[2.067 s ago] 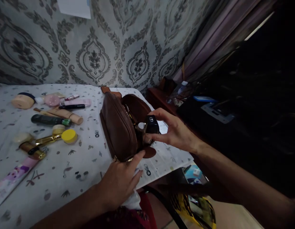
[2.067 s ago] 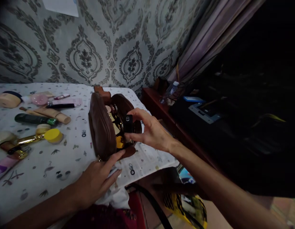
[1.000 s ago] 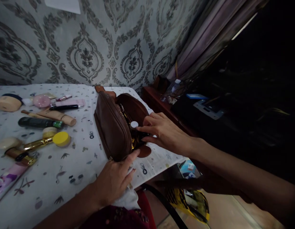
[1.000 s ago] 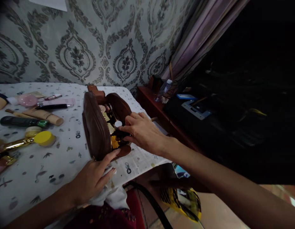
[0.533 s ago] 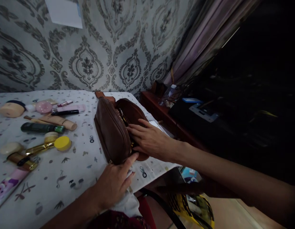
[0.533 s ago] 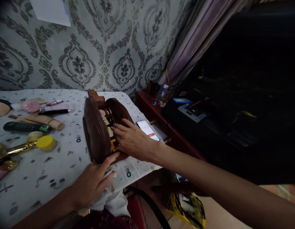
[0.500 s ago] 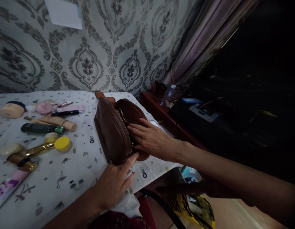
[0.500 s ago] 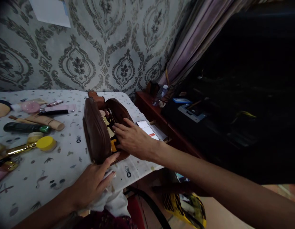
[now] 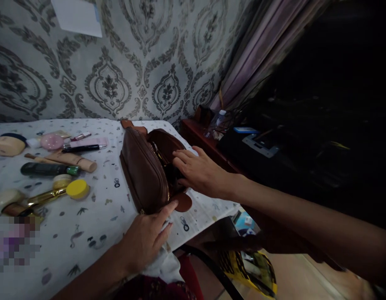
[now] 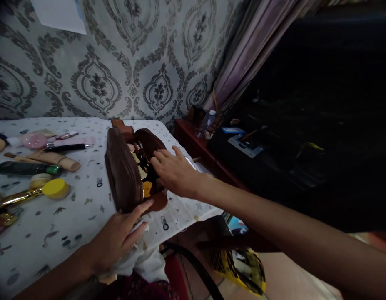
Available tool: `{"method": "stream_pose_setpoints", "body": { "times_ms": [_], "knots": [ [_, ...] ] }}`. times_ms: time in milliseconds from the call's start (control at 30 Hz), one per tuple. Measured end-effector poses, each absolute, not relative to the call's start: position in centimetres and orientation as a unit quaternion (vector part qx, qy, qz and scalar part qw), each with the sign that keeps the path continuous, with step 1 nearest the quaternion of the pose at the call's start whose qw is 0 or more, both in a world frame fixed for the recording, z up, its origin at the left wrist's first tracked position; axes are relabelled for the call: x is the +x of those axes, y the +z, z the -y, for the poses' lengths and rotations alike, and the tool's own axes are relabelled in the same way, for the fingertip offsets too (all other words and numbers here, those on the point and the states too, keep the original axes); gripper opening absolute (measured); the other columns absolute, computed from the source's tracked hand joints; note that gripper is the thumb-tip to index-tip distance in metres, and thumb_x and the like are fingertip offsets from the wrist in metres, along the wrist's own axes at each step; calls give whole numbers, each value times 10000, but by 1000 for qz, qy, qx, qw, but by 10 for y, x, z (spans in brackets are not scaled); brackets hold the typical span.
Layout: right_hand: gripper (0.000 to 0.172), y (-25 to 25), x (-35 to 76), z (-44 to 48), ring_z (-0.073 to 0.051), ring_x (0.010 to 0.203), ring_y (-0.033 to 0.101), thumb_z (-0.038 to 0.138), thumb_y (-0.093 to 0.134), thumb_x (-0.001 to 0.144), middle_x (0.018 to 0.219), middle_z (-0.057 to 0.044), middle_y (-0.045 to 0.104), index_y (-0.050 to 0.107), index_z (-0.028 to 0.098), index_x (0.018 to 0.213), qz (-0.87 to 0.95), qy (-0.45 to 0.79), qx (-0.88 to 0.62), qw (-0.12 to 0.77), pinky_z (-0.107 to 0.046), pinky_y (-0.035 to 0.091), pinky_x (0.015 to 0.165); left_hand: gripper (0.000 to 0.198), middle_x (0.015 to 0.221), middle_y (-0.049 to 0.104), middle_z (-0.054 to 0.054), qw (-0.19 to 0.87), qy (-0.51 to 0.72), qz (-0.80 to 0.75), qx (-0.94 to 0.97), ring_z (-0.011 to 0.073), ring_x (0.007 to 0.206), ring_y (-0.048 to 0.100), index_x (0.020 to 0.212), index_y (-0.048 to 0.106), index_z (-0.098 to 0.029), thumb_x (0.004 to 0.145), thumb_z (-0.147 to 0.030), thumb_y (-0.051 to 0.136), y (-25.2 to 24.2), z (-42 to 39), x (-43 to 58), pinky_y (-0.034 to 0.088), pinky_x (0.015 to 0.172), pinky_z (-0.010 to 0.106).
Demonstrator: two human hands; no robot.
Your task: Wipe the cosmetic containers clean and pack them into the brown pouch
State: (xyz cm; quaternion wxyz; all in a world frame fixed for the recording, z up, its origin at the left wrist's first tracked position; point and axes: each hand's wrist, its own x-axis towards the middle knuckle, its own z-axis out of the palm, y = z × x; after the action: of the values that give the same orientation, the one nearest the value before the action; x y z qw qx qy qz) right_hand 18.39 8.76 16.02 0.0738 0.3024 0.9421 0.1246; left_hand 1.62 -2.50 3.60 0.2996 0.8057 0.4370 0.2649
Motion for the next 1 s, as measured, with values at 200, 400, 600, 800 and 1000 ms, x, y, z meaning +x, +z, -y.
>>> {"method": "stream_pose_setpoints", "body": {
  "times_ms": [200, 400, 600, 800, 1000],
  "knots": [
    [870, 146, 190, -103, -409, 1417, 303, 240, 815, 675, 1539, -241, 290, 353, 188, 1410, -918, 45, 390, -48, -605, 405, 1022, 473, 1023, 754, 84, 268, 248, -439, 821, 217, 893, 731, 1455, 340, -188, 985, -242, 359, 34, 25, 17, 574, 798, 347],
    [937, 123, 209, -105, -306, 1083, 637, 470, 724, 762, 1212, -169, 622, 216, 149, 1480, -823, -191, 528, -89, -438, 517, 883, 463, 1076, 745, 73, 276, 267, -443, 810, 216, 928, 728, 1444, 330, -201, 985, -240, 375, 48, 27, 20, 585, 808, 354],
    [784, 120, 209, -85, -292, 914, 668, 433, 682, 806, 1035, -128, 682, 297, 150, 1428, -818, -141, 541, -137, -389, 504, 748, 412, 1196, 654, 126, 136, 317, -460, 818, 225, 1094, 659, 1361, 433, -162, 966, -126, 324, 86, 22, 28, 576, 912, 375],
    [648, 113, 212, -81, -225, 784, 649, 336, 642, 806, 921, -54, 686, 365, 181, 1370, -814, -155, 528, -187, -321, 475, 679, 625, 1493, 434, 214, 90, 144, -485, 858, 304, 1334, 487, 1396, 342, -83, 786, 20, 435, 116, 2, 41, 581, 903, 409],
    [647, 102, 215, -73, -186, 738, 631, 261, 630, 773, 862, -9, 673, 365, 194, 1359, -782, -224, 538, -222, -295, 469, 688, 491, 1511, 435, 176, 118, 66, -486, 863, 258, 1414, 403, 1234, 435, -135, 786, 66, 413, 137, -6, 50, 535, 992, 406]
  ]
}}
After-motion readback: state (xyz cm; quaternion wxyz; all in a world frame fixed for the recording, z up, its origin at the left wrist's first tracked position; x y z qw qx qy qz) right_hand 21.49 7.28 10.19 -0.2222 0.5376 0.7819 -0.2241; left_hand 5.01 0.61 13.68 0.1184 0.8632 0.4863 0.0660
